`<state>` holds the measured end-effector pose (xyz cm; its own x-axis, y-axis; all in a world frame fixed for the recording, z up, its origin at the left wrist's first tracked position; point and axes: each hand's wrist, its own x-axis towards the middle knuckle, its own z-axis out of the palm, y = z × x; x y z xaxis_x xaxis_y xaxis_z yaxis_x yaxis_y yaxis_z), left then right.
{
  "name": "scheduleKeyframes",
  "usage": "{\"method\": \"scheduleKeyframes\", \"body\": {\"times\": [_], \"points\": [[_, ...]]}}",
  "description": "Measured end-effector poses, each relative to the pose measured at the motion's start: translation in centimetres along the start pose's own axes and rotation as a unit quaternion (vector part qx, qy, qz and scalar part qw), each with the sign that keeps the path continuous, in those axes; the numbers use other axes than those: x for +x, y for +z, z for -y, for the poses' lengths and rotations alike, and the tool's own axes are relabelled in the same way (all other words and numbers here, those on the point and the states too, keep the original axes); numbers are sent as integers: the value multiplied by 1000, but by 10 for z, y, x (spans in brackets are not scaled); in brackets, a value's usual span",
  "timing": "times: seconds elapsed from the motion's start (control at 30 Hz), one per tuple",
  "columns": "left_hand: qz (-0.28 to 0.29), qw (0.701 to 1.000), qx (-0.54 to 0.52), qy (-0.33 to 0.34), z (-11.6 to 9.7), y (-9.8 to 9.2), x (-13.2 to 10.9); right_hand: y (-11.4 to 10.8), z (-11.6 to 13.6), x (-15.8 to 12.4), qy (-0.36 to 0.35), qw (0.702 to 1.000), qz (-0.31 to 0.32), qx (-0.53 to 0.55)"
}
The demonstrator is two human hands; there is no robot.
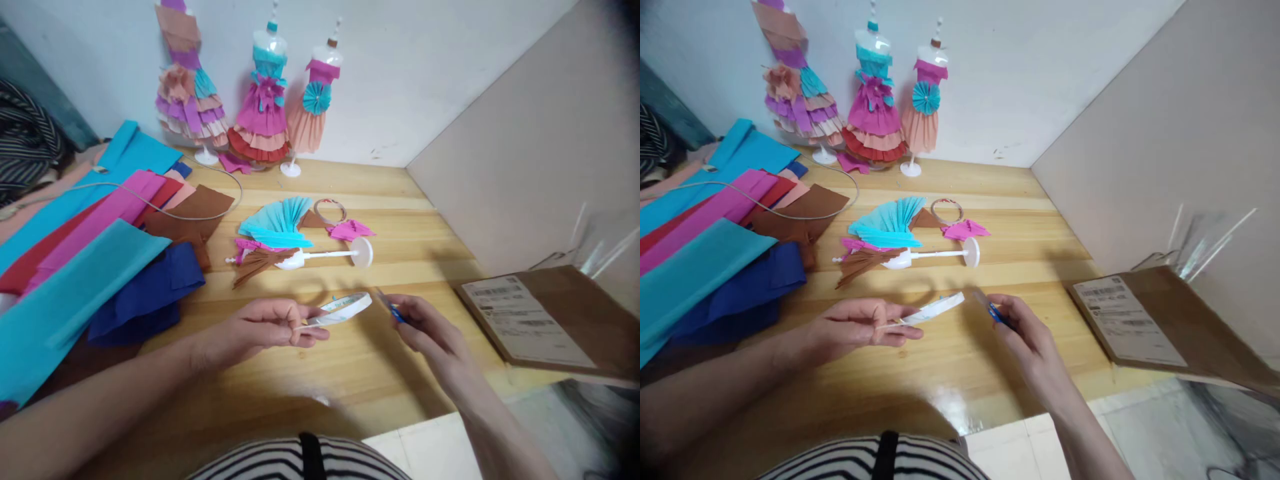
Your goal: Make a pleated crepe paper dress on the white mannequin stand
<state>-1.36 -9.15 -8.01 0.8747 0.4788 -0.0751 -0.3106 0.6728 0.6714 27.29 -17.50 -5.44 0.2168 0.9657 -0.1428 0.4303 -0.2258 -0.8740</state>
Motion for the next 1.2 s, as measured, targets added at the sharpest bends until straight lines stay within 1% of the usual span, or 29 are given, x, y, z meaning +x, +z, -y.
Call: {"method": "scheduleKeyframes", "body": {"times": [0.03, 0.07, 0.1, 0.17, 0.2, 0.27, 0.3, 0.37, 0.57, 0.77, 0.9, 1.0, 1.1, 1.2], "points": [[-3, 1000, 3, 2, 1, 0, 1, 0, 5, -10, 29, 995, 9, 92], [-7, 1000, 6, 3, 1, 0, 2, 2, 10, -21, 82, 981, 35, 171], [-13, 1000, 10, 4, 1, 1, 2, 7, 16, -31, 130, 959, 79, 237], [-27, 999, 22, 7, 1, 3, 3, 23, 26, -44, 193, 909, 166, 330], [-33, 999, 29, 8, 0, 4, 3, 33, 29, -47, 212, 886, 198, 361], [-31, 999, 41, 11, 0, 6, 3, 50, 33, -47, 227, 849, 241, 413], [-24, 999, 44, 13, 0, 6, 3, 57, 34, -45, 228, 834, 253, 434], [-8, 999, 45, 20, 0, 5, 2, 65, 35, -39, 233, 815, 265, 460], [8, 998, 56, 34, 4, -1, 2, 68, 44, -31, 261, 781, 290, 488], [7, 996, 76, 37, 6, -3, 1, 73, 39, -31, 270, 775, 282, 497], [7, 997, 63, 50, 8, -5, 3, 74, 36, -31, 268, 777, 280, 496], [24, 997, 65, 40, 8, -6, 3, 74, 36, -31, 263, 778, 279, 498], [37, 995, 88, 22, 7, -6, 3, 74, 37, -30, 264, 766, 285, 511], [45, 992, 113, 26, 7, -7, 2, 75, 36, -30, 267, 746, 298, 532]]}}
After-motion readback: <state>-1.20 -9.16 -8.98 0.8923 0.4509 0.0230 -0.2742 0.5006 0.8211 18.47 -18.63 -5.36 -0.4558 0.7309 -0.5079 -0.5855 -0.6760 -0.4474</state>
